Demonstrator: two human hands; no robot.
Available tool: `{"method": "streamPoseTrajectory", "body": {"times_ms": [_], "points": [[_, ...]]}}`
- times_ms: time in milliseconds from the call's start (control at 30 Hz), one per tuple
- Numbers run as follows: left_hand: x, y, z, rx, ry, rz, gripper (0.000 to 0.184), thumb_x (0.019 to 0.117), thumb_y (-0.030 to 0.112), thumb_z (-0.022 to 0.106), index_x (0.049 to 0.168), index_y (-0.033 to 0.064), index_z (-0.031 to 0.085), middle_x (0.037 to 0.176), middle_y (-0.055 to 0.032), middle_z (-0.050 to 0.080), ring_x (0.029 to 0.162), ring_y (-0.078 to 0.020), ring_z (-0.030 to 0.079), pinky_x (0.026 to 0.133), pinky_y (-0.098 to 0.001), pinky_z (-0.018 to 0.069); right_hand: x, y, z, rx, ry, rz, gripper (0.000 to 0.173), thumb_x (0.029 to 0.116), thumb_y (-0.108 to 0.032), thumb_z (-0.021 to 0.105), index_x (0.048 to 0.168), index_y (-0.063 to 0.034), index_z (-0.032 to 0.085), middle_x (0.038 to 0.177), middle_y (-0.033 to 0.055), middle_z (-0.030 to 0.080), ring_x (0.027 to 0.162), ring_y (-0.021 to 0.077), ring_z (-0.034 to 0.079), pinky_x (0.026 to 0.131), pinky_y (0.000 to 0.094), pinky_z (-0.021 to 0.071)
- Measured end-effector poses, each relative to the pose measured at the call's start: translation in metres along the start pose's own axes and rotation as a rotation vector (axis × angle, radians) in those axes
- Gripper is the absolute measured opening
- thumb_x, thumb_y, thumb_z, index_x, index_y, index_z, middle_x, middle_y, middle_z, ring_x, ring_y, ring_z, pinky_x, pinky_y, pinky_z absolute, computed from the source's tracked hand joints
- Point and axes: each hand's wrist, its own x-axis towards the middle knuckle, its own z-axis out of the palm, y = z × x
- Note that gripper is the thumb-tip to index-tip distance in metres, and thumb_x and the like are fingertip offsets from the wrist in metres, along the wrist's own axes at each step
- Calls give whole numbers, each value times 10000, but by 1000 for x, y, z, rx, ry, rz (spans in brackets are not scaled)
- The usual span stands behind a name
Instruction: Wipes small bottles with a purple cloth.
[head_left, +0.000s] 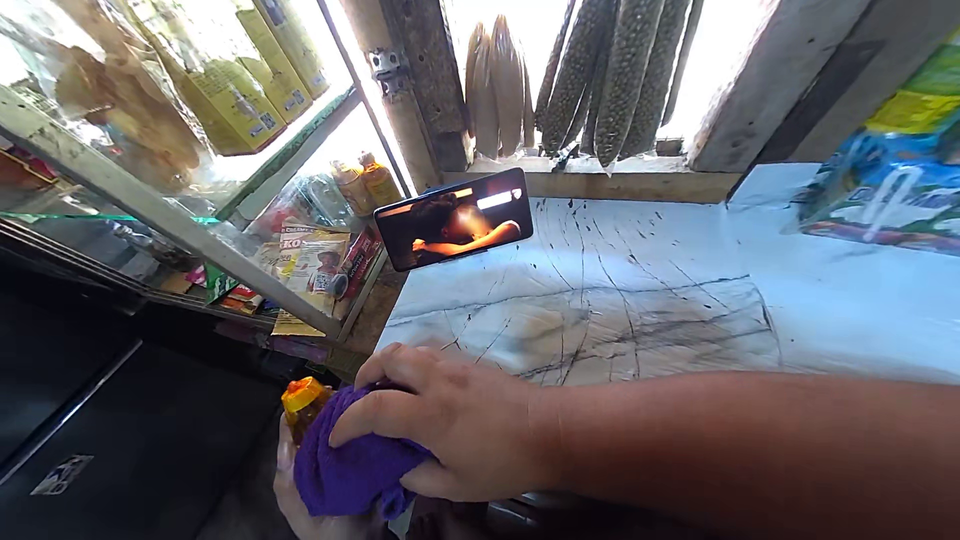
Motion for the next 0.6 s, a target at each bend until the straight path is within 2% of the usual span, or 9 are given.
{"method": "streamPoseTrajectory", "body": {"times_ms": [33,67,133,233,433,500,600], "points": [[3,1,1,-22,14,-12,360,1063,372,398,1106,160,686,1009,64,752,995,-27,695,880,-210,564,-1,0,0,-12,-31,-3,458,825,-78,753,1271,-144,673,1218,178,614,1160,325,598,927,425,537],[7,1,-1,-72,6,-22,353,1053,374,419,1111,138,676,999,43,750,983,-40,697,872,-209,562,-1,-1,1,-21,-64,-8,456,825,-77,755,1269,-147,676,1221,181,615,1160,339,596,916,441,539],[15,0,-7,-232,-40,-62,354,964,403,603,1114,98,702,965,-25,757,904,-90,724,811,-225,583,-3,-3,1,-35,-146,-4,463,823,-72,765,1268,-155,673,1249,185,608,1175,370,593,883,481,551],[20,1,-11,-386,-85,-108,400,909,373,697,1127,38,698,963,-109,750,838,-164,739,748,-262,604,-3,-4,0,-44,-251,2,461,826,-65,769,1264,-175,680,1272,179,601,1171,382,595,852,500,558],[21,4,-12,-238,-109,-87,455,925,491,646,1145,95,688,919,-78,738,695,-153,707,607,-265,590,-3,-5,-1,-92,-418,-8,437,834,-58,766,1250,-176,702,1274,172,607,1151,390,599,800,503,556],[21,6,-10,-282,-104,-94,443,917,467,663,1134,83,698,926,-87,744,718,-161,719,626,-268,597,-3,-6,-1,-78,-387,-32,424,824,-86,784,1233,-168,709,1263,166,623,1137,383,611,787,498,556],[25,6,-18,-390,-155,-119,418,916,396,680,1151,51,711,978,-109,751,826,-177,739,730,-282,610,-3,-6,2,-32,-135,-82,384,801,-105,786,1178,-145,723,1172,159,660,1084,349,643,785,472,569]]}}
